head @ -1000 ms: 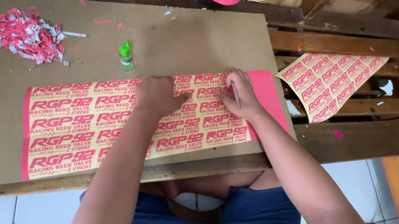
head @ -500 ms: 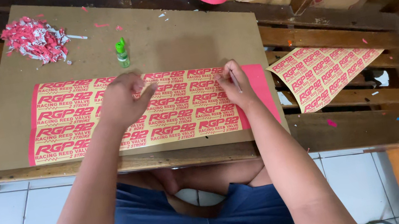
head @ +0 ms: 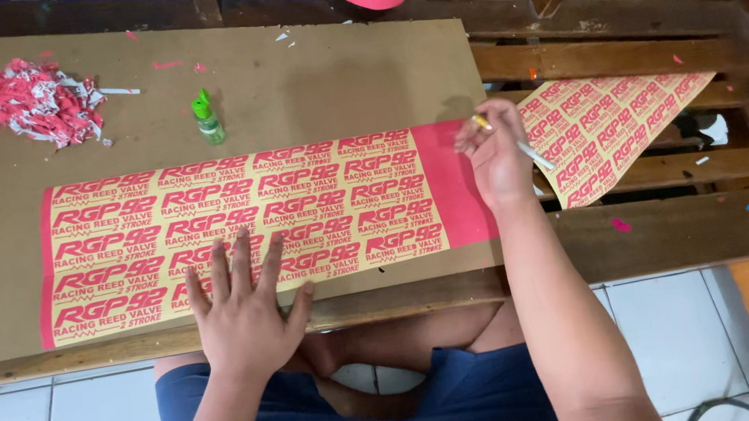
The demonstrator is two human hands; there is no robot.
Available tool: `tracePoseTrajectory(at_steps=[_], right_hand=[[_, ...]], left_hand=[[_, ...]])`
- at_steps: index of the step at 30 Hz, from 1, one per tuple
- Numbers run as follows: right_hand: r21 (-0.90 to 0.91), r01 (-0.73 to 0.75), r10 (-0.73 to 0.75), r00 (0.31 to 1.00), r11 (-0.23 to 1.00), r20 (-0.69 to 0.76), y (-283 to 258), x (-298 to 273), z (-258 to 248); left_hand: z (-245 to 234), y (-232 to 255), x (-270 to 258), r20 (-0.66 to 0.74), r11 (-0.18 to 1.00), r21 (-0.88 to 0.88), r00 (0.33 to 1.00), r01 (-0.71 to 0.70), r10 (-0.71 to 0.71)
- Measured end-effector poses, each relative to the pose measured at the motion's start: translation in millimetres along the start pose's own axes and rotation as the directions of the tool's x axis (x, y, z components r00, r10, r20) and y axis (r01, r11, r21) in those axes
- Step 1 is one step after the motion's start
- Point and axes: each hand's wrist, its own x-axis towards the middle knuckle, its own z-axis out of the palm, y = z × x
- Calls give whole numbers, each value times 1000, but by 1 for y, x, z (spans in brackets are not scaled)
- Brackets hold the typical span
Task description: The person uses a craft knife to cut out individual stickers from a sheet of red and yellow racing-themed stickers on a wooden table. They carefully trace the outlines of the text and logos, removing excess material.
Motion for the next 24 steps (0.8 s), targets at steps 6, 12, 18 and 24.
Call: tracePoseTrajectory(at_steps=[6,12,18,24], right_hand=[[-782,486,-207,874,390,440,25,-15,9],[-896,396,-123,917,199,378,19,-19,17],[-875,449,-280,876,181,392,24,-15,8],[-750,561,-213,828,350,519,-15,-28,65]], left_hand=[[15,-2,-3,-248,997,79,968,-26,45],[13,1,-2,-317,998,63,948,-13,33],[8,2,-2,-262,998,61,965,0,16],[-1,3,3,-176,999,42,984,11,-4]])
